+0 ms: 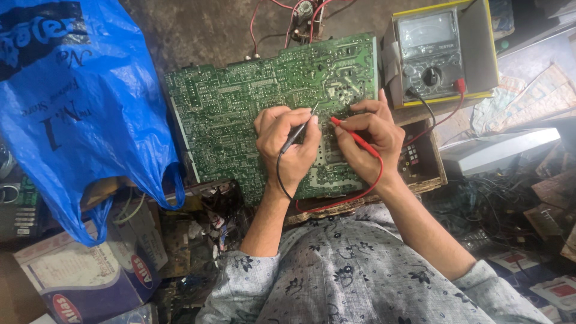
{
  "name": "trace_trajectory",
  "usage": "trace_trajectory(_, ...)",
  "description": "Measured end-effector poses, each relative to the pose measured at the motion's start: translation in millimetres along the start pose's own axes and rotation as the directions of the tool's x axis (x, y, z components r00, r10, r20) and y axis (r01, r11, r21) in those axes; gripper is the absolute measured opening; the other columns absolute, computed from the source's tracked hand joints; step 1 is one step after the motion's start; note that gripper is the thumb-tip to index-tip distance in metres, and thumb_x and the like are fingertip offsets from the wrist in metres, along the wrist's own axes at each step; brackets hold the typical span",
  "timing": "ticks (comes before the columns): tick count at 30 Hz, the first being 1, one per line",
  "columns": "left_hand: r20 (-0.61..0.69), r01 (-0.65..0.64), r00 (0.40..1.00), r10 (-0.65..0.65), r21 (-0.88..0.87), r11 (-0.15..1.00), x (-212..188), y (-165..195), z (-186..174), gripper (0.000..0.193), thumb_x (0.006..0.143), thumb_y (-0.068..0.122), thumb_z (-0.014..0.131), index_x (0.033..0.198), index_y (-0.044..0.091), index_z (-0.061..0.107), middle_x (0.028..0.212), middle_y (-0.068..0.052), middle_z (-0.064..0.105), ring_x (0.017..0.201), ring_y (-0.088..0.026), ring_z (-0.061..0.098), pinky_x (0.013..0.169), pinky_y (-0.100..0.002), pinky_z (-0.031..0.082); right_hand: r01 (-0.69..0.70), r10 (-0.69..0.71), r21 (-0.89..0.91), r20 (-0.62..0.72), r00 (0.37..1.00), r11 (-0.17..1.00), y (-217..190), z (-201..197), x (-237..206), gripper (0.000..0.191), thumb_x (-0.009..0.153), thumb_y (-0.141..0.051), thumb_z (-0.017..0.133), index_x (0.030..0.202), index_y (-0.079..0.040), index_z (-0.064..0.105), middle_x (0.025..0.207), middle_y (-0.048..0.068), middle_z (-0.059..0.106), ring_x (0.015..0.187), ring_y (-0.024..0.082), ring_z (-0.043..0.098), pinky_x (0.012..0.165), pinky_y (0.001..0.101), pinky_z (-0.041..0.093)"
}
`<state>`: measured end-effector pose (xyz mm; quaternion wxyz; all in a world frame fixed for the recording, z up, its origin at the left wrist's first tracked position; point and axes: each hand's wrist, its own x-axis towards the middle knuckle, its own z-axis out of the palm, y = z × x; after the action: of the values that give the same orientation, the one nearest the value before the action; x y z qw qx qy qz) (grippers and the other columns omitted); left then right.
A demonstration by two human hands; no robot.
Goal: The person uses multimeter probes to test points on a green circuit board. They also use a small metal tool to scrape or clean specific areas on the board while continuing to probe with the multimeter. The board remains on the workbench throughout.
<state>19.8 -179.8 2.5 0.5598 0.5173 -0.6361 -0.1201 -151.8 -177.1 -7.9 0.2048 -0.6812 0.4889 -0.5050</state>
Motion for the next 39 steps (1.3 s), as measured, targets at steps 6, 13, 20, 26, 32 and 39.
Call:
trace_trajectory(6, 0.002, -0.013, 1.0, 0.013, 0.001, 1.0, 0.1, 0.0, -0.5, 0.018, 0.083, 0.004, 0.083, 0.093, 0.008, 0.068, 0.098, -0.002, 0.076, 0.097, -0.022, 0.066, 0.098, -0.038, 0.047, -0.008, 0.008, -0.009, -0.013, 1.0, 1.0, -1.7, 0.8, -0.2, 0.013, 0.082, 0.002, 0.08, 0.09, -0.004, 0.072, 0.09, 0.008, 0.07, 0.105, 0.022, 0.068, 0.131, 0.0588, 0.03)
trace_trajectory(13, 0.013, -0.017, 1.0, 0.016, 0.009, 1.0, -1.4, -1.5, -0.1, 0.017, 0.083, 0.004, 0.082, 0.093, 0.008, 0.069, 0.099, -0.002, 0.076, 0.097, -0.021, 0.066, 0.098, -0.037, 0.047, -0.006, 0.006, -0.02, -0.018, 1.0, 1.0, -0.7, 1.5, -0.8, 0.013, 0.083, 0.002, 0.08, 0.09, -0.004, 0.071, 0.09, 0.008, 0.069, 0.103, 0.021, 0.069, 0.131, 0.0586, 0.031)
trace_trajectory(20, 0.014, -0.024, 1.0, 0.024, -0.002, 1.0, -1.7, -2.2, -0.5, 0.017, 0.084, 0.003, 0.082, 0.093, 0.008, 0.068, 0.099, -0.002, 0.076, 0.097, -0.021, 0.067, 0.098, -0.037, 0.046, -0.003, 0.003, -0.021, -0.009, 1.0, 1.0, -0.2, 1.9, -1.5, 0.014, 0.082, 0.002, 0.081, 0.09, -0.005, 0.072, 0.092, 0.009, 0.068, 0.102, 0.021, 0.068, 0.13, 0.059, 0.031)
trace_trajectory(26, 0.008, -0.023, 1.0, 0.023, -0.003, 1.0, -0.8, -1.0, -1.4, 0.018, 0.083, 0.003, 0.082, 0.093, 0.008, 0.068, 0.099, -0.002, 0.076, 0.096, -0.021, 0.066, 0.097, -0.037, 0.047, -0.003, 0.003, -0.002, 0.012, 1.0, 1.0, 0.2, 1.6, -1.1, 0.013, 0.083, 0.002, 0.08, 0.09, -0.005, 0.072, 0.09, 0.005, 0.07, 0.102, 0.021, 0.066, 0.131, 0.0597, 0.029)
trace_trajectory(32, 0.005, -0.038, 0.999, 0.038, -0.008, 0.999, -0.5, -0.4, -1.0, 0.018, 0.083, 0.003, 0.082, 0.093, 0.008, 0.068, 0.101, -0.002, 0.076, 0.097, -0.022, 0.067, 0.099, -0.038, 0.047, 0.016, -0.017, 0.014, 0.038, 0.999, 1.0, 1.9, -0.1, -0.4, 0.014, 0.082, 0.003, 0.08, 0.089, -0.007, 0.072, 0.088, 0.001, 0.073, 0.102, 0.022, 0.065, 0.13, 0.0606, 0.026)
trace_trajectory(39, 0.023, -0.035, 0.999, 0.035, -0.012, 0.999, 0.4, 0.0, -2.0, 0.018, 0.084, 0.003, 0.083, 0.093, 0.008, 0.068, 0.1, -0.002, 0.076, 0.096, -0.022, 0.067, 0.099, -0.038, 0.047, 0.016, -0.017, 0.004, 0.057, 0.998, 1.0, -0.4, -1.1, 0.7, 0.014, 0.081, 0.002, 0.08, 0.088, -0.007, 0.072, 0.088, 0.002, 0.074, 0.103, 0.022, 0.065, 0.13, 0.0619, 0.024)
